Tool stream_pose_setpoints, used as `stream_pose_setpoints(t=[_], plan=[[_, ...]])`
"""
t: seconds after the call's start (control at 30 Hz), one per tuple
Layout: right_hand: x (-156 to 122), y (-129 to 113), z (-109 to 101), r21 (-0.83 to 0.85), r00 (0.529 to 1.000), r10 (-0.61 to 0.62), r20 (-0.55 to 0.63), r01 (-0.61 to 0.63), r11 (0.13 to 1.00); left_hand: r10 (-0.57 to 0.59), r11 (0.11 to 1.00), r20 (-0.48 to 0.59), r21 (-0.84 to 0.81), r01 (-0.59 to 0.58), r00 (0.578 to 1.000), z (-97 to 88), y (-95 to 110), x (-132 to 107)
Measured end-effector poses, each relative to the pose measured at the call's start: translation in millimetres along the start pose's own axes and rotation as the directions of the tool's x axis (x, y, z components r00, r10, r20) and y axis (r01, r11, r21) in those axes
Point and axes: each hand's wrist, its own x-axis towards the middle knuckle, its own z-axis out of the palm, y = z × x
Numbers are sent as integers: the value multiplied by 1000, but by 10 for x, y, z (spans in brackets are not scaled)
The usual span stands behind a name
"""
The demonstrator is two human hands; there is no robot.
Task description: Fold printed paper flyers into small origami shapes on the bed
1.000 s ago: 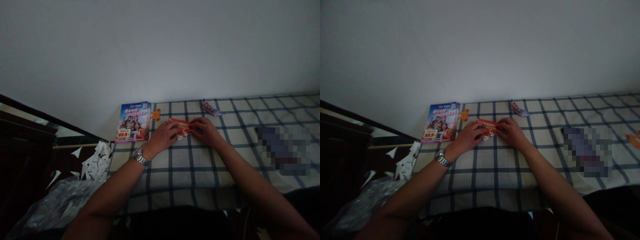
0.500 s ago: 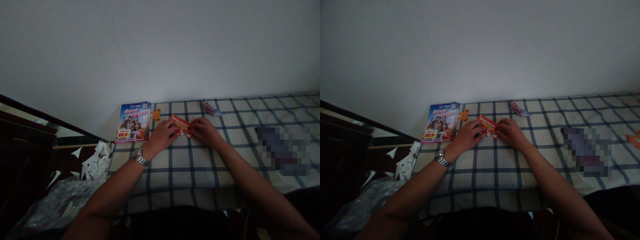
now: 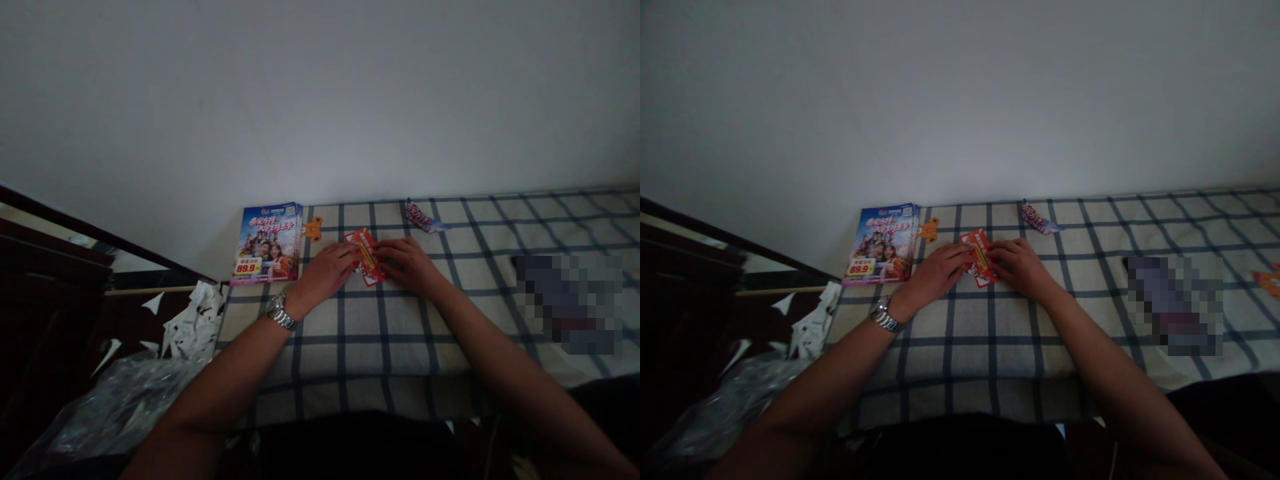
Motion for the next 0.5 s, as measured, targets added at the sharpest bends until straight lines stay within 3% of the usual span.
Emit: stream_pose_setpoints(t=[0.17, 0.5], plan=[[8, -32, -6, -3, 1000, 0, -1, 0, 1000, 14, 1000, -28, 12, -14, 999, -9, 45, 17], [-2, 2, 6, -19, 1000, 15, -16, -15, 1000, 30, 999, 41, -14, -30, 999, -55, 162, 23]])
